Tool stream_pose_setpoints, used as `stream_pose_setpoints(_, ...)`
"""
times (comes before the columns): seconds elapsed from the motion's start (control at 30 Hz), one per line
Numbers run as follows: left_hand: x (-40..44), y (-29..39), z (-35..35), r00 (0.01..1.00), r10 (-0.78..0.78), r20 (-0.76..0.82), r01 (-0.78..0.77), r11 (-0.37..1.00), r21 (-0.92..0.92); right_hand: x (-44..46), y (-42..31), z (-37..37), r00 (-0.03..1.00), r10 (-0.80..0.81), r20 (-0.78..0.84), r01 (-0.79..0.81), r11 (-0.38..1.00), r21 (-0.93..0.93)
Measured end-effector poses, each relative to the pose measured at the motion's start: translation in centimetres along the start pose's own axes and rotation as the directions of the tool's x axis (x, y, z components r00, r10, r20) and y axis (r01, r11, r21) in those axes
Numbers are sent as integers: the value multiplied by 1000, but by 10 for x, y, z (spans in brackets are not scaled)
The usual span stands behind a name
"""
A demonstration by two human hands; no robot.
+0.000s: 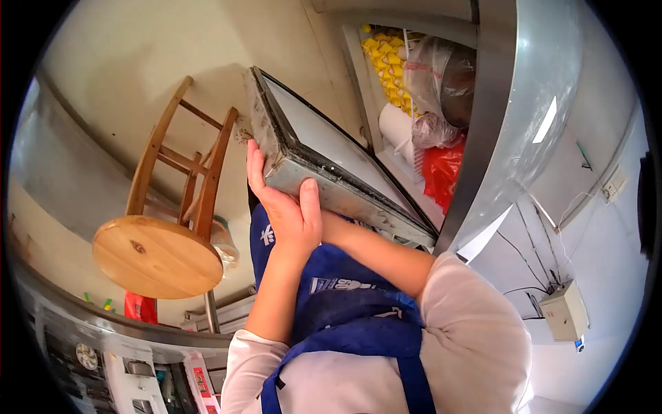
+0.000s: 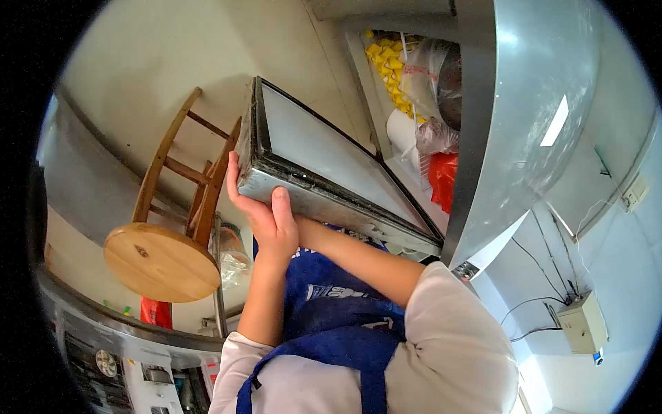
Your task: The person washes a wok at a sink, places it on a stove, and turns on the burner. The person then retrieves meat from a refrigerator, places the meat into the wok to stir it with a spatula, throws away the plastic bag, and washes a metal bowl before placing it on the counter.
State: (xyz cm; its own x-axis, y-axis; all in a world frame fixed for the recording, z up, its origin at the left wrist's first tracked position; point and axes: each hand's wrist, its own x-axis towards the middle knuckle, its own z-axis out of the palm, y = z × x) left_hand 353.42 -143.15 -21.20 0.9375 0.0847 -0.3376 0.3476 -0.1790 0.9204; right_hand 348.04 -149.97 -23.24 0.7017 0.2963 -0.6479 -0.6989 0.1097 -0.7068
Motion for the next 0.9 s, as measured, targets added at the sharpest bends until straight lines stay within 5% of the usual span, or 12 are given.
stream_pose_setpoints(0.07, -3, -3, -5, 1000, 13, -25, -13, 1000, -25, -30, -48, -12, 922, 388, 1, -372, 885, -280)
stream_pose_setpoints(0.13, 0, 1, -14, 999, 28, 39, -31, 997, 69, -35, -79, -26, 846, 506, 167, -436, 837, -331)
stream_pose_setpoints(0.23, 5, 5, -16, 992, 70, 107, -89, 979, 182, -48, -136, -45, 730, 550, 407, -541, 828, -149)
stream_pose_setpoints(0.27, 6, 5, -14, 994, 41, 99, -53, 990, 127, -55, -141, -58, 824, 372, 427, -338, 928, -157)
stream_pose_setpoints(0.33, 3, 3, -12, 995, 7, 100, -15, 997, 78, -63, -136, -83, 967, 185, -177, -206, 972, -109)
stream_pose_setpoints(0.43, 0, -3, -12, 996, -14, 90, 14, 1000, 3, -44, -64, -195, 677, -66, -733, -328, 865, -380)
stream_pose_setpoints(0.47, -1, -4, -14, 996, -18, 89, 21, 999, -31, -33, -20, -235, 469, -225, -854, -274, 882, -383)
stream_pose_setpoints(0.53, -5, -8, -20, 993, -35, 111, 39, 999, -33, -34, 68, -321, -42, -413, -910, -429, 830, -357)
stream_pose_setpoints(0.63, -9, -9, -26, 992, -44, 115, 51, 997, -59, -36, 43, -322, -289, -262, -921, -611, 791, -33)
stream_pose_setpoints(0.7, -12, -13, -33, 992, -20, 128, 22, 1000, -15, -35, 87, -355, -297, -344, -891, -688, 724, -50)
stream_pose_setpoints(0.83, -15, -12, -33, 991, -38, 127, 41, 999, -18, -22, 60, -337, -213, -62, -975, -515, 855, 58)
stream_pose_setpoints(0.9, -16, -11, -34, 992, -50, 117, 56, 997, -48, -21, 44, -320, -328, 175, -928, -432, 846, 312)
